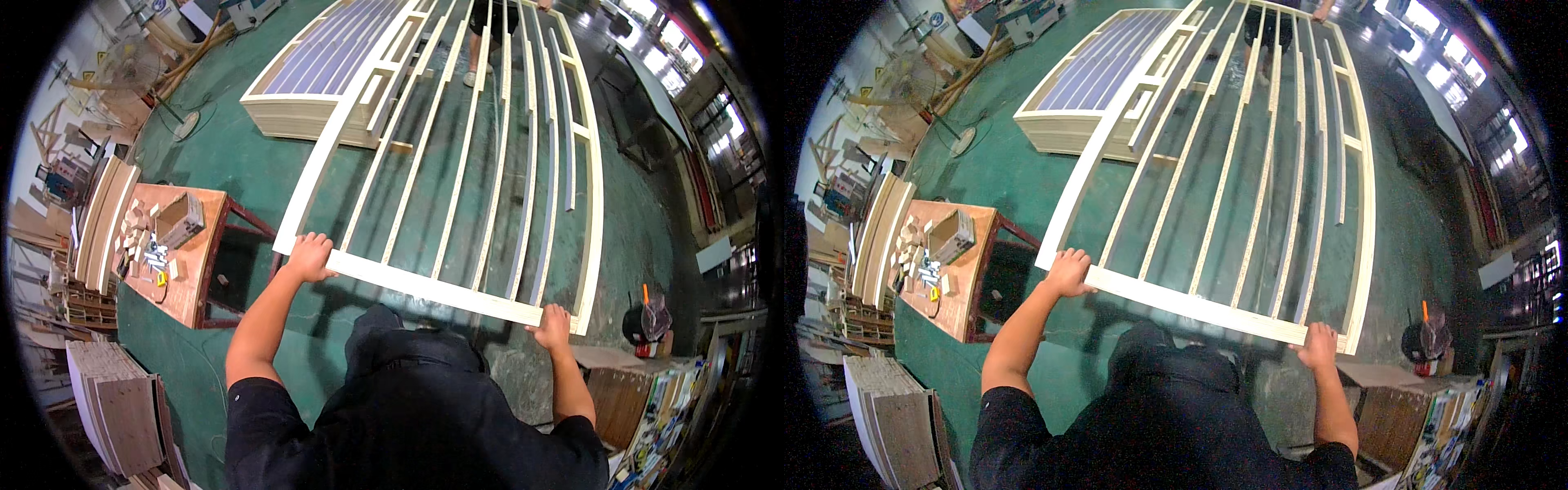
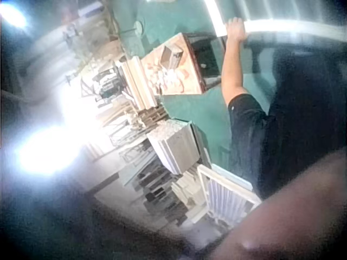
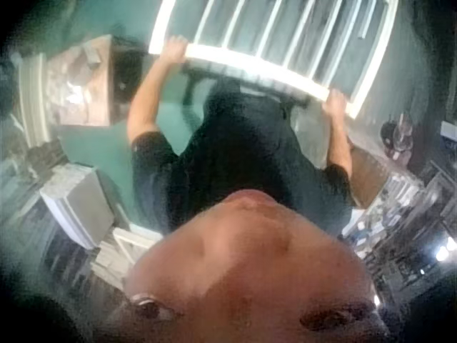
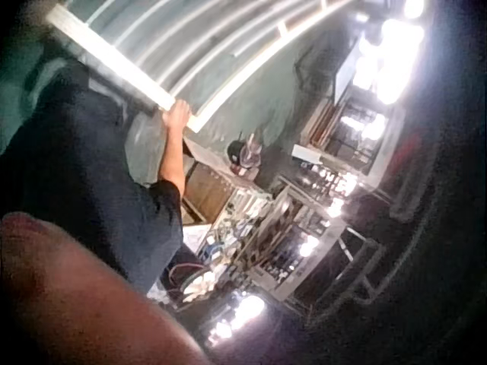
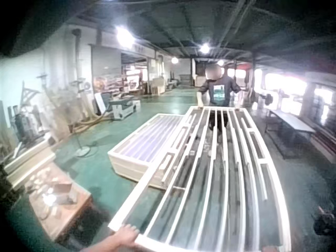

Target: The person lifts and positions a large wooden frame structure, then uses a nail gun to secure a wooden slat to the frame. The person repeats the lifting and positioning of the frame multiple times before performing the final fastening.

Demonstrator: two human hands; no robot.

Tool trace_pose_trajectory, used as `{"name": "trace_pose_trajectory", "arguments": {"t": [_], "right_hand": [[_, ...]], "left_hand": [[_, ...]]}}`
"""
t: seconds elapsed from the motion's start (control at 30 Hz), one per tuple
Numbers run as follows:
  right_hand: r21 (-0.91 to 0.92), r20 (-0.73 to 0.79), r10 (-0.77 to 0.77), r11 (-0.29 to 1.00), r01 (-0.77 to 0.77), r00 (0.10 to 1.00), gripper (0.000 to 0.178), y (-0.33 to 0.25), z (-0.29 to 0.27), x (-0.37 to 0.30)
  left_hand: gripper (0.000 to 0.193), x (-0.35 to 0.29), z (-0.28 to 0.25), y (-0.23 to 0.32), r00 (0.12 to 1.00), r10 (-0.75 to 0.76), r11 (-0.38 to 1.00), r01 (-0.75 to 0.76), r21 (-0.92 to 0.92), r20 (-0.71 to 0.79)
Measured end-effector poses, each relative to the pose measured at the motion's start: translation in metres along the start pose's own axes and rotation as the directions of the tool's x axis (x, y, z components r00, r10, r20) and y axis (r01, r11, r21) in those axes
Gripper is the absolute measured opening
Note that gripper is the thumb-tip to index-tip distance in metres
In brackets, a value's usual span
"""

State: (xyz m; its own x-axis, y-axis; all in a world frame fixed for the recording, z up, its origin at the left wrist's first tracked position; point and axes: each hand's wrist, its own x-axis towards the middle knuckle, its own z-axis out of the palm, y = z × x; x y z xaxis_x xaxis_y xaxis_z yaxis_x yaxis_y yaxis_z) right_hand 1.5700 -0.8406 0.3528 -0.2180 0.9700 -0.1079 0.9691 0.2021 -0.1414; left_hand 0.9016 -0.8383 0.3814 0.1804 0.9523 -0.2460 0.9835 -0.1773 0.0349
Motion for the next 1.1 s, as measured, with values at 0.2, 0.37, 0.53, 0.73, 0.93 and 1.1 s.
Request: {"name": "trace_pose_trajectory", "arguments": {"t": [0.2,0.37,0.53,0.73,0.93,1.1], "right_hand": [[-0.06,0.047,0.057,0.997,-0.054,0.997,0.062,-0.051,-0.001,0.177],[-0.07,0.082,0.113,0.992,-0.107,0.99,0.063,-0.101,0.001,0.312],[-0.073,0.075,0.125,0.99,-0.119,0.989,0.064,-0.147,0.009,0.436],[-0.109,0.067,0.11,0.989,-0.102,0.992,0.066,-0.176,0.04,0.563],[-0.111,0.054,0.139,0.985,-0.133,0.989,0.066,-0.235,0.044,0.676],[-0.104,0.102,0.147,0.985,-0.137,0.984,0.065,-0.293,0.045,0.747]], "left_hand": [[0.064,0.152,-0.029,-0.116,0.997,0.04,0.999,-0.041,-0.016,-0.065],[0.068,0.262,-0.056,-0.209,0.998,-0.001,1.0,0.002,-0.007,0.065],[0.067,0.366,-0.074,-0.3,0.995,-0.021,1.0,0.022,-0.004,0.101],[0.069,0.466,-0.072,-0.395,0.997,-0.012,1.0,0.012,0.001,0.075],[0.067,0.538,-0.076,-0.481,0.998,-0.024,0.999,0.026,-0.035,0.06],[0.064,0.572,-0.072,-0.563,0.999,-0.034,0.999,0.034,0.0,0.041]]}}
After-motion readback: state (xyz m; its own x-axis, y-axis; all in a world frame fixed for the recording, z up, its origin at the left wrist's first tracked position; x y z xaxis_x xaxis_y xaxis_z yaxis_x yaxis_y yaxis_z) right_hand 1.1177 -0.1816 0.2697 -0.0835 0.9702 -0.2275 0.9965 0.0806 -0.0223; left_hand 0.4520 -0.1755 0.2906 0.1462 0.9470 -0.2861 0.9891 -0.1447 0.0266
